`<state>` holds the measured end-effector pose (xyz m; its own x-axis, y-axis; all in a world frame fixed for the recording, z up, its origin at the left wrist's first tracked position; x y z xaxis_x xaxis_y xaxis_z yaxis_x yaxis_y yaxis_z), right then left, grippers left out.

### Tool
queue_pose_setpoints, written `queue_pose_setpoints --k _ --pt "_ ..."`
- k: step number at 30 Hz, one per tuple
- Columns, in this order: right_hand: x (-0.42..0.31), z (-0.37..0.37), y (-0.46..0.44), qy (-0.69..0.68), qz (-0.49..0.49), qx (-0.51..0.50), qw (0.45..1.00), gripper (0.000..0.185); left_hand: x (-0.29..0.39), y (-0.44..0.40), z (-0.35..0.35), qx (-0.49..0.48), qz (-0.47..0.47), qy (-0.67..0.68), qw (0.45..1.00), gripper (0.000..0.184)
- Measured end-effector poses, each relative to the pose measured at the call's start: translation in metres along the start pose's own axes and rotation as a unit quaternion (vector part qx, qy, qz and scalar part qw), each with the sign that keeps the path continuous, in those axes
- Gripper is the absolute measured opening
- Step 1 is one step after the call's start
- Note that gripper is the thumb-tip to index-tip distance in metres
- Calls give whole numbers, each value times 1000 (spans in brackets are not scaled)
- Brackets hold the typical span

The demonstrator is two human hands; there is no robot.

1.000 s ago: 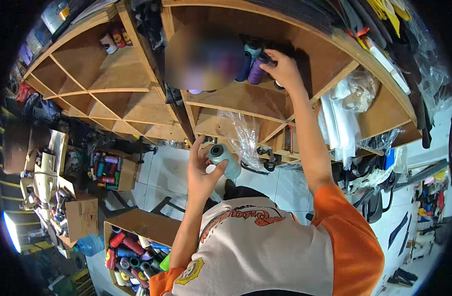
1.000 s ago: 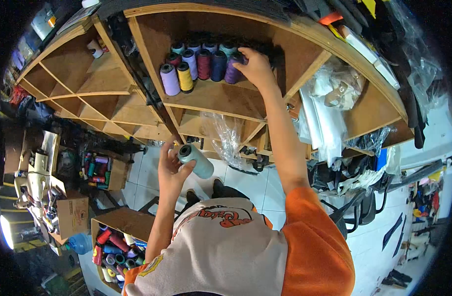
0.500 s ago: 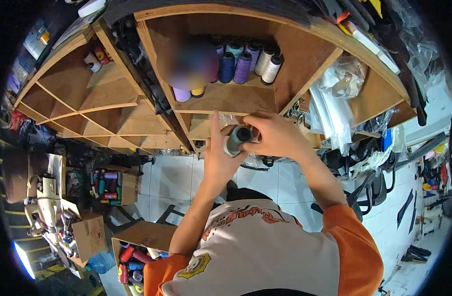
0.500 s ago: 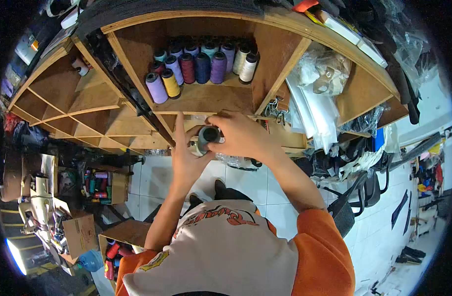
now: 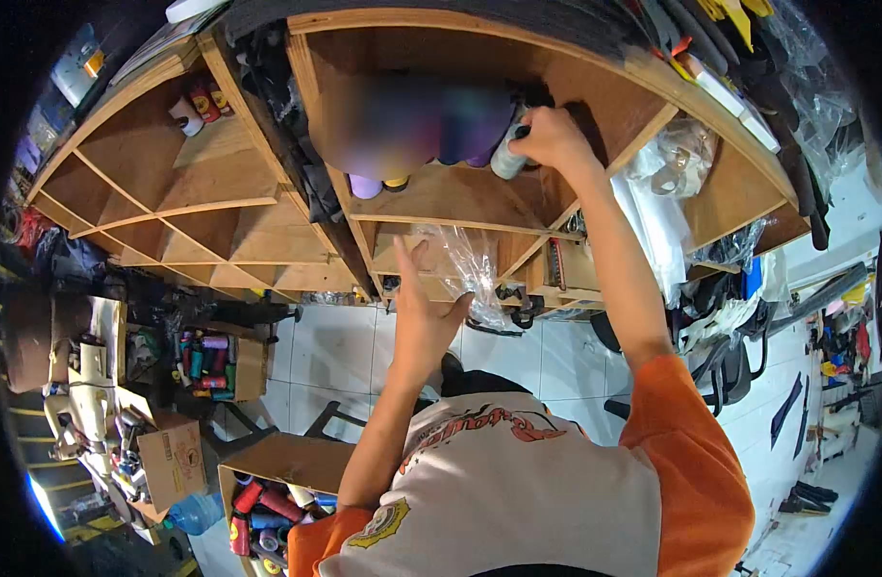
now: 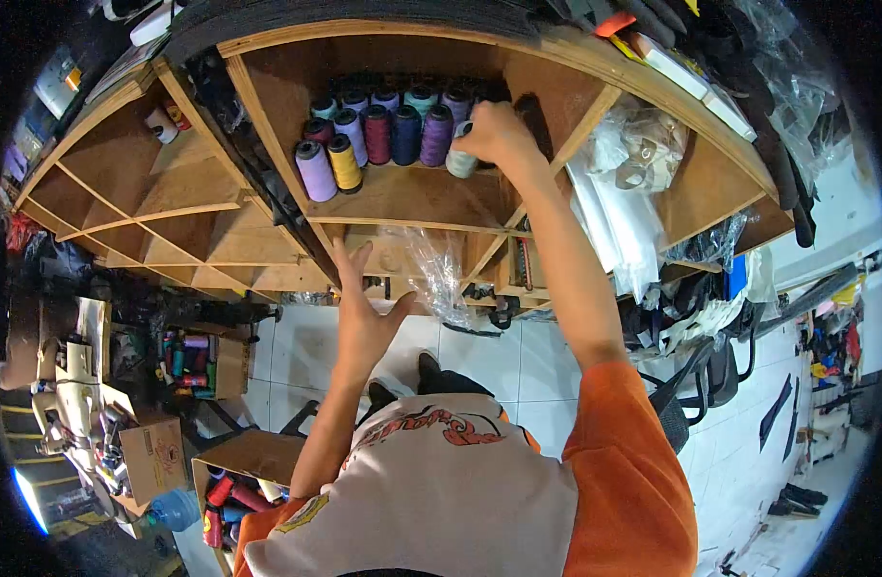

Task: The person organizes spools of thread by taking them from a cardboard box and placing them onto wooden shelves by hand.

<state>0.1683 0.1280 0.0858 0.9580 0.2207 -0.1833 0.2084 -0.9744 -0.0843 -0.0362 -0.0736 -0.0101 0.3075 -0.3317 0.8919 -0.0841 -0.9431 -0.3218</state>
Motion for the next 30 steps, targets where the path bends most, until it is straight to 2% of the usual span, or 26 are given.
queue_pose_setpoints --k 2,3,6,10,14,18,19,21,22,23,24,25,27,29,30 --pt "4 3 -11 -9 0 36 999 42 -5 7 -6 6 -30 -14 999 112" --pt "6 3 -15 -55 31 -2 998 40 -7 10 -9 9 -46 -21 999 111" --pt "10 6 -27 -29 35 -8 999 39 -15 18 -17 23 -40 -28 999 108" --pt "11 9 -27 -15 33 34 999 48 -31 32 -22 36 -53 -38 997 104" --pt "17 11 -25 -30 31 17 999 51 -47 50 -29 55 -77 -56 994 98" --pt "16 2 -14 -89 30 89 992 47 -56 72 -46 86 -109 -64 988 94" --pt "4 -10 1 -67 -2 139 988 45 -49 77 -56 119 -110 -59 985 74" --pt "-9 -16 23 -113 -42 182 976 34 -58 95 -74 141 -132 -84 977 56" --pt "-24 -20 38 -169 -32 130 977 29 -62 110 -86 162 -152 -101 970 49" --pt "-38 -9 49 -313 -90 52 944 25 -56 122 -101 203 -150 -129 959 32" --pt "-61 1 66 -427 -89 -55 898 18 -60 137 -114 238 -170 -139 946 31" --pt "-80 23 80 -527 -114 -153 828 17 -62 157 -130 264 -158 -174 935 32" --pt "-107 86 102 -574 -108 -343 736 25 -58 192 -155 327 -213 -187 902 32" --pt "-136 175 118 -495 -115 -432 745 29 -50 232 -179 375 -244 -213 869 30" --pt "-156 207 137 -512 -88 -500 693 33 -49 257 -188 409 -265 -233 841 29"
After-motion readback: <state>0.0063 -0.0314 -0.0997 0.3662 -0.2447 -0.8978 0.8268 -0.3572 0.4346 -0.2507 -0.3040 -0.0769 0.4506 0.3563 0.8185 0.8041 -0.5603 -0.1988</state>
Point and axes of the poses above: each hand's wrist, its own y-axis away from the middle knuckle, its own z-axis out of the palm, x = y × z, the point moved 3 cm from there along -y, towards the middle knuckle, and after that the axes turned 7 degrees about -x, right-handed, at the moved point
